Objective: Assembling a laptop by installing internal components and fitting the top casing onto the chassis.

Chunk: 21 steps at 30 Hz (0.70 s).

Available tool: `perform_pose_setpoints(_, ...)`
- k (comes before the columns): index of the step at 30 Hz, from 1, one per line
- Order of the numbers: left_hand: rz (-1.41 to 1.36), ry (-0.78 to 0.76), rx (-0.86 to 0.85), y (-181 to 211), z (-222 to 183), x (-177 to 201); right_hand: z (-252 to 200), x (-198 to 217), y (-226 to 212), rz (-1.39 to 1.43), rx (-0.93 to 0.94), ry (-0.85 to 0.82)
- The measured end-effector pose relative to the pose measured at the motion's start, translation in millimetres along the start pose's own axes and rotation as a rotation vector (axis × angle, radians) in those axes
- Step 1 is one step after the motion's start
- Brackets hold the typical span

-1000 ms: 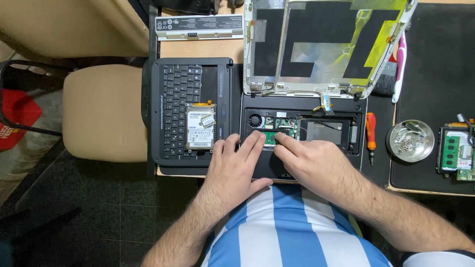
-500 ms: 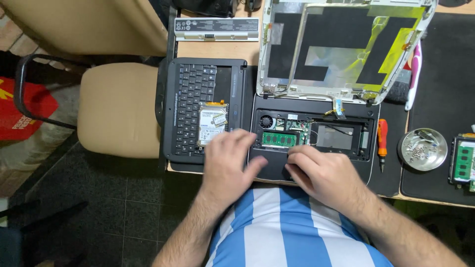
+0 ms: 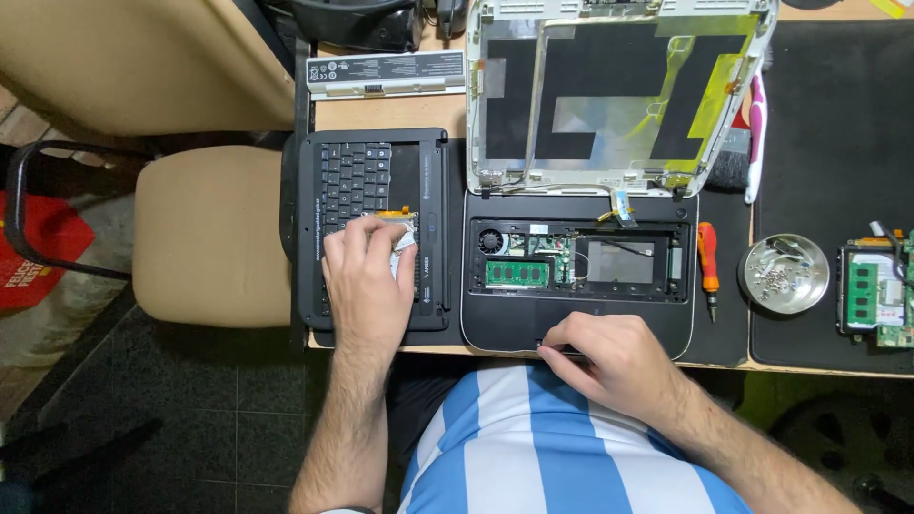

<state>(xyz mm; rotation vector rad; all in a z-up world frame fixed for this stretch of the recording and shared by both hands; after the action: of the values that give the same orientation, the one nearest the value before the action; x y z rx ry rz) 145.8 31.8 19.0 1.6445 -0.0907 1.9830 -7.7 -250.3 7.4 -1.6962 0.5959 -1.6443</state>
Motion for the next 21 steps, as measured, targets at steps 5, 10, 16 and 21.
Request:
perform_pose_setpoints(5,-0.116,-0.049,0.014,-10,3,-5,1,2,-8,0.013,0.055,-0.004)
perform_pose_setpoints(10,-0.428,-0.032,-0.101,33,5,19,1,5,-7,0.061,0.069,0.033)
perform_pose_setpoints(16,-1.137,-0.186,0.011,96,-31,-17,1,24,-32,0.089,0.252,0.238)
perform_pose_setpoints(21,-1.468,-0.377,0.225,116,-59,-50,-4,31,-37,0.156,0.364,0.365)
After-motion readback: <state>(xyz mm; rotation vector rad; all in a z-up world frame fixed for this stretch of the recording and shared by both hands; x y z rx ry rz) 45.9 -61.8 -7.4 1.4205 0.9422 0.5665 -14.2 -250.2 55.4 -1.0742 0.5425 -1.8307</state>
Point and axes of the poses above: each hand's wrist, its own z-axis towards the middle knuckle, its own x-axis out of the back of the hand, y = z × x, the point moved 7 cm from there along z, towards the middle knuckle, and after that the axes turned 8 degrees about -x, right-handed, at the moved point
